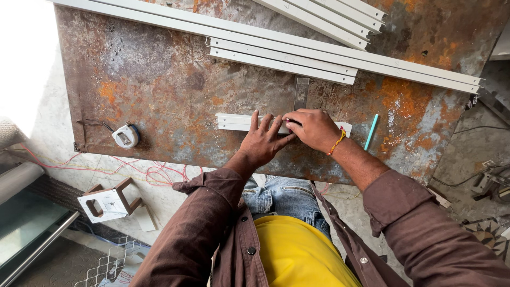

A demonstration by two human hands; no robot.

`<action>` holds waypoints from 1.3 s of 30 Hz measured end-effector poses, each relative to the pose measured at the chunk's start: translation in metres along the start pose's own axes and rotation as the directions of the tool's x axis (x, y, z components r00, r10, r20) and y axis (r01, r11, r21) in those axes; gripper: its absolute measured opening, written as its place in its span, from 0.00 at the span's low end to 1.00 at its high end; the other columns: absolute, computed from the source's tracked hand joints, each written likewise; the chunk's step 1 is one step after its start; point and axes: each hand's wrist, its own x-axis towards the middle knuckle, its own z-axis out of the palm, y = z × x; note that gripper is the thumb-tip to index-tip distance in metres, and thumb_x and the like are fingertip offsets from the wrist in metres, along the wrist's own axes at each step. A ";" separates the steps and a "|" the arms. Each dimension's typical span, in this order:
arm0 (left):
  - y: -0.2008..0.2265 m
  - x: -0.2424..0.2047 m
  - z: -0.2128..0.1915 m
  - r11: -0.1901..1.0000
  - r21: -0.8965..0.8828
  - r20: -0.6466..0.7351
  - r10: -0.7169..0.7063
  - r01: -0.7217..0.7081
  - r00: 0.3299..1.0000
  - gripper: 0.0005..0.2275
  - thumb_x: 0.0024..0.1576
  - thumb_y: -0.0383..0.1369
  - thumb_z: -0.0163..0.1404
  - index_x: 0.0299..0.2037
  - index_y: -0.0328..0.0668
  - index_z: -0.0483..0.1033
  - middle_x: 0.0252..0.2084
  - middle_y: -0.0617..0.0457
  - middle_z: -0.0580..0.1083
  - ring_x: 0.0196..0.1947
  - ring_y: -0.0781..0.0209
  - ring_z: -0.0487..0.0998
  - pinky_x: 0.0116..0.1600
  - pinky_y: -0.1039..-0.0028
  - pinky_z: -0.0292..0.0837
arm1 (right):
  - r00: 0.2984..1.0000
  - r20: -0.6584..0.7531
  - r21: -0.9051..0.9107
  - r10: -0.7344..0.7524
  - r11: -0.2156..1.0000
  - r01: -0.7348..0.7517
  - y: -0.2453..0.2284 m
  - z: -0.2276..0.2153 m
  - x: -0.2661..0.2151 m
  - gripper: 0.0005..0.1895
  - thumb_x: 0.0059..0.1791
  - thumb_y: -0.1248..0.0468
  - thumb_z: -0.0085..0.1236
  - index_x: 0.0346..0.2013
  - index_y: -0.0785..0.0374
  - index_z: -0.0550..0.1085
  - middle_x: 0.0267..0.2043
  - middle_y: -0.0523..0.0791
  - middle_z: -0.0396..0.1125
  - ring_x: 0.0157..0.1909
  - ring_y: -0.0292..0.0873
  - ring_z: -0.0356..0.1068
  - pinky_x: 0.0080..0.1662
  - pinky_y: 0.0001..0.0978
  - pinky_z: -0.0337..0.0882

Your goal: The person uses a metal square and a pencil to mark measurement lines on white metal profiles laid on a workbench. They repeatedly position the square, draw lines, and reposition the profiles to mark multiple pieces.

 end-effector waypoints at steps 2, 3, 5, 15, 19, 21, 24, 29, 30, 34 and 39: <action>0.000 0.001 0.000 1.000 -0.004 0.002 0.002 -0.002 1.000 0.21 0.63 0.42 0.45 0.67 0.79 0.63 0.70 0.38 0.58 0.67 0.34 0.62 0.69 0.29 0.48 | 1.000 0.019 -0.057 -0.002 0.998 0.003 -0.003 -0.001 0.003 0.11 0.52 0.60 0.62 0.47 0.61 0.79 0.39 0.48 0.76 0.38 0.50 0.77 0.40 0.40 0.78; 0.000 0.002 0.000 1.000 -0.008 0.008 0.003 -0.003 1.000 0.21 0.63 0.42 0.45 0.68 0.79 0.63 0.70 0.37 0.58 0.66 0.34 0.62 0.68 0.29 0.48 | 1.000 0.021 -0.079 -0.007 0.997 0.009 -0.004 -0.002 0.005 0.11 0.52 0.60 0.62 0.47 0.61 0.79 0.39 0.48 0.75 0.37 0.49 0.77 0.40 0.40 0.78; 0.000 0.002 0.000 1.000 -0.012 0.000 0.001 -0.001 1.000 0.22 0.63 0.42 0.44 0.68 0.79 0.62 0.70 0.38 0.58 0.66 0.34 0.63 0.69 0.30 0.48 | 0.996 -0.057 -0.100 -0.070 0.993 0.064 -0.005 -0.007 0.008 0.11 0.52 0.61 0.61 0.47 0.61 0.78 0.41 0.48 0.75 0.38 0.49 0.77 0.40 0.39 0.78; 0.000 -0.002 0.004 1.000 -0.008 -0.021 -0.004 0.004 1.000 0.20 0.64 0.42 0.44 0.68 0.80 0.64 0.70 0.39 0.59 0.68 0.36 0.62 0.71 0.30 0.46 | 1.000 -0.007 -0.016 -0.017 1.000 0.017 -0.001 -0.002 -0.004 0.10 0.52 0.60 0.61 0.46 0.60 0.79 0.39 0.47 0.75 0.37 0.49 0.77 0.40 0.40 0.77; -0.001 0.001 0.004 1.000 -0.025 -0.006 -0.002 0.002 1.000 0.20 0.63 0.44 0.44 0.67 0.80 0.63 0.70 0.38 0.58 0.68 0.34 0.61 0.70 0.30 0.45 | 0.995 -0.057 -0.076 -0.080 0.994 0.075 0.003 0.002 0.000 0.11 0.54 0.60 0.60 0.48 0.63 0.78 0.41 0.48 0.76 0.37 0.47 0.77 0.40 0.40 0.79; 0.000 0.001 0.002 1.000 -0.023 -0.004 -0.002 0.002 1.000 0.22 0.63 0.42 0.44 0.69 0.81 0.61 0.70 0.38 0.59 0.68 0.35 0.61 0.71 0.30 0.45 | 0.966 -0.183 -0.138 -0.182 0.978 0.158 0.007 -0.002 0.003 0.09 0.57 0.61 0.57 0.48 0.62 0.77 0.44 0.48 0.75 0.41 0.45 0.77 0.41 0.36 0.79; 0.000 -0.002 0.000 0.999 -0.049 0.027 -0.001 0.002 1.000 0.23 0.64 0.41 0.43 0.71 0.77 0.60 0.70 0.37 0.58 0.68 0.34 0.60 0.70 0.30 0.45 | 0.955 -0.296 -0.021 -0.024 1.000 0.018 0.018 -0.014 -0.004 0.09 0.58 0.63 0.52 0.49 0.63 0.76 0.40 0.47 0.73 0.37 0.42 0.73 0.37 0.34 0.76; 0.000 0.001 -0.006 0.998 -0.055 -0.026 0.005 -0.006 1.000 0.15 0.64 0.38 0.39 0.59 0.49 0.67 0.70 0.37 0.59 0.70 0.36 0.57 0.70 0.29 0.40 | 0.908 -0.305 0.082 0.288 0.958 -0.276 0.044 -0.026 -0.034 0.11 0.58 0.66 0.46 0.49 0.59 0.77 0.36 0.45 0.71 0.33 0.41 0.70 0.35 0.36 0.72; 0.001 0.001 -0.007 0.998 -0.060 -0.034 0.000 -0.002 0.999 0.12 0.65 0.38 0.38 0.53 0.45 0.67 0.71 0.39 0.58 0.71 0.38 0.57 0.70 0.29 0.38 | 0.922 -0.304 0.000 0.239 0.968 -0.251 0.047 -0.023 -0.039 0.11 0.58 0.67 0.46 0.45 0.56 0.79 0.37 0.45 0.71 0.34 0.41 0.71 0.37 0.36 0.74; 0.012 -0.030 -0.007 0.991 -0.103 -0.130 -0.102 0.089 0.986 0.08 0.67 0.36 0.43 0.43 0.39 0.66 0.72 0.39 0.60 0.75 0.46 0.57 0.75 0.37 0.37 | 0.953 -0.300 -0.113 0.045 0.990 -0.083 0.046 -0.012 -0.052 0.10 0.53 0.65 0.54 0.48 0.54 0.78 0.45 0.45 0.73 0.43 0.43 0.73 0.47 0.37 0.76; 0.016 -0.106 0.003 0.859 -0.361 -0.339 -0.484 0.364 0.807 0.19 0.56 0.34 0.56 0.54 0.34 0.68 0.63 0.42 0.66 0.70 0.46 0.62 0.76 0.42 0.46 | 0.992 -0.109 -0.390 -0.068 0.921 0.021 0.031 0.002 -0.044 0.29 0.35 0.56 0.70 0.49 0.60 0.78 0.46 0.46 0.70 0.49 0.49 0.69 0.52 0.46 0.69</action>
